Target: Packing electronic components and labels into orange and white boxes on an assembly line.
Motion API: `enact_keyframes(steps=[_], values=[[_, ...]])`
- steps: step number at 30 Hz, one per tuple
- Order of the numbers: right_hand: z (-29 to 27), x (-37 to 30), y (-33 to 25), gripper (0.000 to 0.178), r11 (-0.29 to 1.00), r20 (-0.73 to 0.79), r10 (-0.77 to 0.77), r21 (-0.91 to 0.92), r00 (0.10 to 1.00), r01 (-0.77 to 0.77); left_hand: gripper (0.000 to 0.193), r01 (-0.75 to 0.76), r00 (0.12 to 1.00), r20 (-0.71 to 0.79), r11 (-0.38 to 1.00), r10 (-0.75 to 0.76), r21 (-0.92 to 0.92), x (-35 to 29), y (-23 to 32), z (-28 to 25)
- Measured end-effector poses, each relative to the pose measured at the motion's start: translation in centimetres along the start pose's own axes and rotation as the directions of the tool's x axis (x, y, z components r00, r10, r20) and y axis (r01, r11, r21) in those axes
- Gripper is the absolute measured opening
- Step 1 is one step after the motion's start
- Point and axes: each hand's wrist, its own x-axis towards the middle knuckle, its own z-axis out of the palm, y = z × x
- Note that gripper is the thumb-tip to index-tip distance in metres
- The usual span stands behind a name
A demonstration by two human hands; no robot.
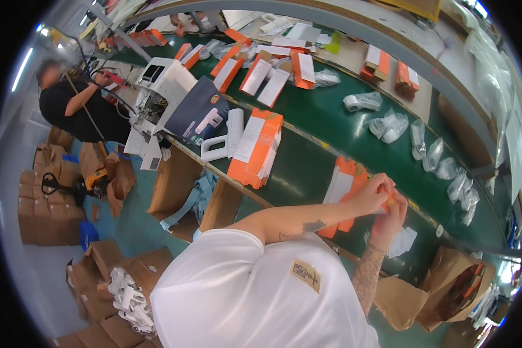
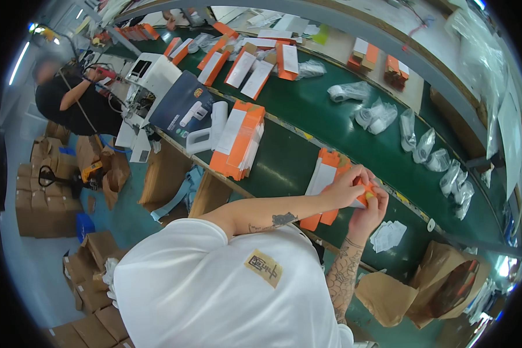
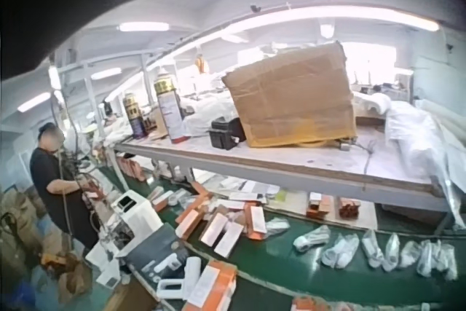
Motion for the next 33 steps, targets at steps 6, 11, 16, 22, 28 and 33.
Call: enact_keyframes(steps=[6, 11, 16, 22, 28, 33], values=[[1.0, -0.2, -1.4, 0.028, 0.995, -0.080, -0.078, -0.069, 0.994, 0.073, 0.029, -0.003, 0.993, -0.121, 0.996, -0.007, -0.086, 0.2, 0.1, 1.5], [1.7, -1.1, -2.9, 0.019, 0.744, 0.236, -0.344, -0.522, 0.909, 0.418, 0.042, 0.605, 0.732, 0.239, 0.446, -0.638, -0.660, 0.1, -2.4, -0.5], [-2.7, 0.0, -3.1, 0.023, 0.982, 0.116, -0.037, -0.180, 0.993, 0.057, 0.038, 0.751, 0.635, 0.407, 0.401, -0.657, -0.524, -1.4, -0.2, -3.9], [-29.7, -0.3, 3.6, 0.049, -0.328, -0.259, -0.431, -0.848, 0.865, -0.417, 0.074, 0.623, 0.782, 0.082, 0.781, -0.618, -0.041, -2.8, -3.0, -7.5], [-28.2, -1.7, 1.8, 0.018, -0.261, -0.320, -0.558, -0.809, 0.766, -0.528, 0.080, 0.606, 0.794, 0.005, 0.793, -0.608, 0.059, -4.7, -5.0, -7.1], [-12.8, 0.8, -3.2, 0.022, 0.395, -0.155, -0.507, -0.916, 0.848, 0.069, 0.081, 0.540, 0.835, -0.096, 0.773, -0.542, 0.334, -4.9, -5.3, -5.7]])
